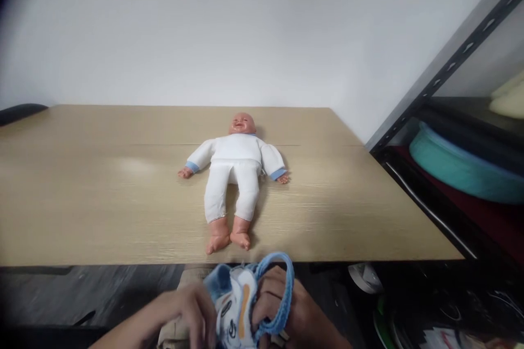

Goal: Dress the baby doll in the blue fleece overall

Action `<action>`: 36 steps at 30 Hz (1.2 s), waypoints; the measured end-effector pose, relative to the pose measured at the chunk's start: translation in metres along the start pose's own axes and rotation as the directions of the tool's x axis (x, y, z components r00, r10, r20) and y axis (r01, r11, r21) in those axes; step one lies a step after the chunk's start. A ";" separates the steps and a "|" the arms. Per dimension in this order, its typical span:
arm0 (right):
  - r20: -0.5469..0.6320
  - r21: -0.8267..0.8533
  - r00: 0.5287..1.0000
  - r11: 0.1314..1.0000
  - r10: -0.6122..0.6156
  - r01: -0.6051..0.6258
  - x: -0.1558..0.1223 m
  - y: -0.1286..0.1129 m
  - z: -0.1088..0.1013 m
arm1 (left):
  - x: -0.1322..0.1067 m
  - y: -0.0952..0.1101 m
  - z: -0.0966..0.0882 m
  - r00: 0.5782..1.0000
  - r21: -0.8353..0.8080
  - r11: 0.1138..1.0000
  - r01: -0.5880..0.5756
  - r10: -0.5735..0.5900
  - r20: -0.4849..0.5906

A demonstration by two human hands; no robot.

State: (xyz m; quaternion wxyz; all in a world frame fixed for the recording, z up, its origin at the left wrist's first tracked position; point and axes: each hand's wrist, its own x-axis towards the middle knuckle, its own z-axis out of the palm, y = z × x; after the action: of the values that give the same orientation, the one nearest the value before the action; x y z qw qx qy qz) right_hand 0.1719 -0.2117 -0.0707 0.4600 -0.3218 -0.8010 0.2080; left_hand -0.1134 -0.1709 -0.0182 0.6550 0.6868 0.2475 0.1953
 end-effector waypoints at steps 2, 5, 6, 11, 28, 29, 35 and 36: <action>0.043 0.009 0.999 0.999 0.033 -0.033 0.042 -0.012 -0.021 | 0.019 0.024 -0.010 0.957 0.090 0.968 -0.232 0.244 -0.157; 0.128 0.068 0.985 0.992 -0.114 0.106 0.095 -0.025 -0.053 | 0.055 0.049 -0.032 0.919 0.232 0.924 -0.303 0.348 -0.188; 0.153 0.069 0.980 0.990 -0.129 0.119 0.109 -0.027 -0.063 | 0.066 0.054 -0.042 0.919 0.230 0.914 -0.334 0.370 -0.138; 0.143 0.041 0.990 0.999 -0.012 0.006 0.156 -0.021 -0.099 | 0.103 0.078 -0.090 0.904 0.276 0.865 -0.419 0.426 0.035; 0.238 0.476 0.964 0.850 0.120 -0.223 0.254 0.076 -0.164 | 0.166 0.166 -0.135 0.724 0.666 0.424 -0.614 0.639 0.261; 0.370 0.428 0.926 0.871 0.076 -0.242 0.261 0.076 -0.164 | 0.169 0.168 -0.136 0.710 0.666 0.404 -0.627 0.648 0.275; 0.600 0.280 0.782 0.960 -0.169 -0.008 0.280 0.082 -0.141 | 0.176 0.160 -0.156 0.747 0.716 0.437 -0.544 0.641 0.176; 0.549 0.281 0.816 0.959 -0.179 0.021 0.280 0.084 -0.136 | 0.176 0.158 -0.162 0.778 0.702 0.477 -0.529 0.603 0.177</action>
State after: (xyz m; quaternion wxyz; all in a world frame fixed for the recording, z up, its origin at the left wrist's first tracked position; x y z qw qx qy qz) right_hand 0.2143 0.0501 0.1120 0.2488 -0.1383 -0.8828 0.3737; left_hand -0.0555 0.0612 0.1396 0.2175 0.9176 0.0931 0.3194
